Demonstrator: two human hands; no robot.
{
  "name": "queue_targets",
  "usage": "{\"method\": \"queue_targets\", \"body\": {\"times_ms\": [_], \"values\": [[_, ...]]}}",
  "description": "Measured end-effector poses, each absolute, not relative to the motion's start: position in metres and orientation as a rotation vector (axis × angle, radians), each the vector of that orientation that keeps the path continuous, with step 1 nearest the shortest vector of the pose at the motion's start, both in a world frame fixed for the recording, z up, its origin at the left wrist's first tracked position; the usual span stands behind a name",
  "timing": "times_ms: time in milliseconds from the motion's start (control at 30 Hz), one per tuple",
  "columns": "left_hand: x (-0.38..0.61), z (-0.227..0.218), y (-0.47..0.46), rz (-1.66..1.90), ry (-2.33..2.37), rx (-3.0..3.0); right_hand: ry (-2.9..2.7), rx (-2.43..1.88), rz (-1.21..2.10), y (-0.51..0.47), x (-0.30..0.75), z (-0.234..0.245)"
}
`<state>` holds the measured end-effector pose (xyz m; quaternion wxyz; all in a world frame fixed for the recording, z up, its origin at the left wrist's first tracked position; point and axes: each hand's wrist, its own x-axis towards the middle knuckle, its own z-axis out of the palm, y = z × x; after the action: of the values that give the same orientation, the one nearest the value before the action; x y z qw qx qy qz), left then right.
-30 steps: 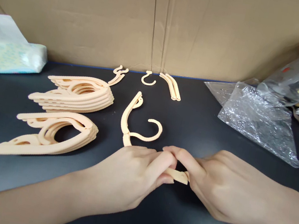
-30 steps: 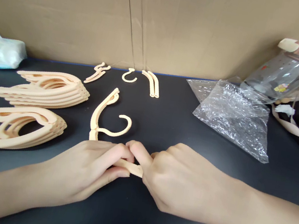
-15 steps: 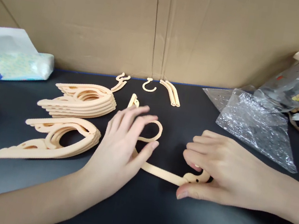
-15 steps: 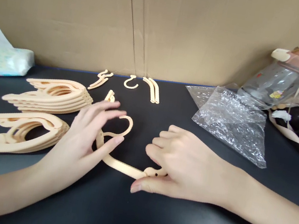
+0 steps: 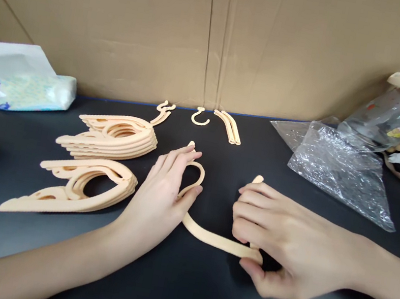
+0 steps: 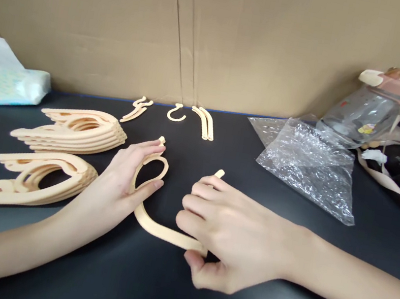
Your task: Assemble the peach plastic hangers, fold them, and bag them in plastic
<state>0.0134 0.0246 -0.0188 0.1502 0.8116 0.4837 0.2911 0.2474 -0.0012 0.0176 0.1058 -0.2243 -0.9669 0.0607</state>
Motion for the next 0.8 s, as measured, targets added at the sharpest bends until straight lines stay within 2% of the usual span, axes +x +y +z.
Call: {"method": "queue_targets", "body": {"times_ms": [200,433,800], "values": [[0.014,-0.018,0.027,0.809,1.412,2.317,-2.874,-0.739,0.002,0.003,0.252,0.016],[0.013,-0.017,0.027,0.730,1.418,2.370,-2.748,-1.103,-0.374,0.015,0.265,0.012],[0.013,-0.014,0.023,0.462,1.449,2.872,-2.823,-0.970,-0.132,0.009,0.261,0.019]]}}
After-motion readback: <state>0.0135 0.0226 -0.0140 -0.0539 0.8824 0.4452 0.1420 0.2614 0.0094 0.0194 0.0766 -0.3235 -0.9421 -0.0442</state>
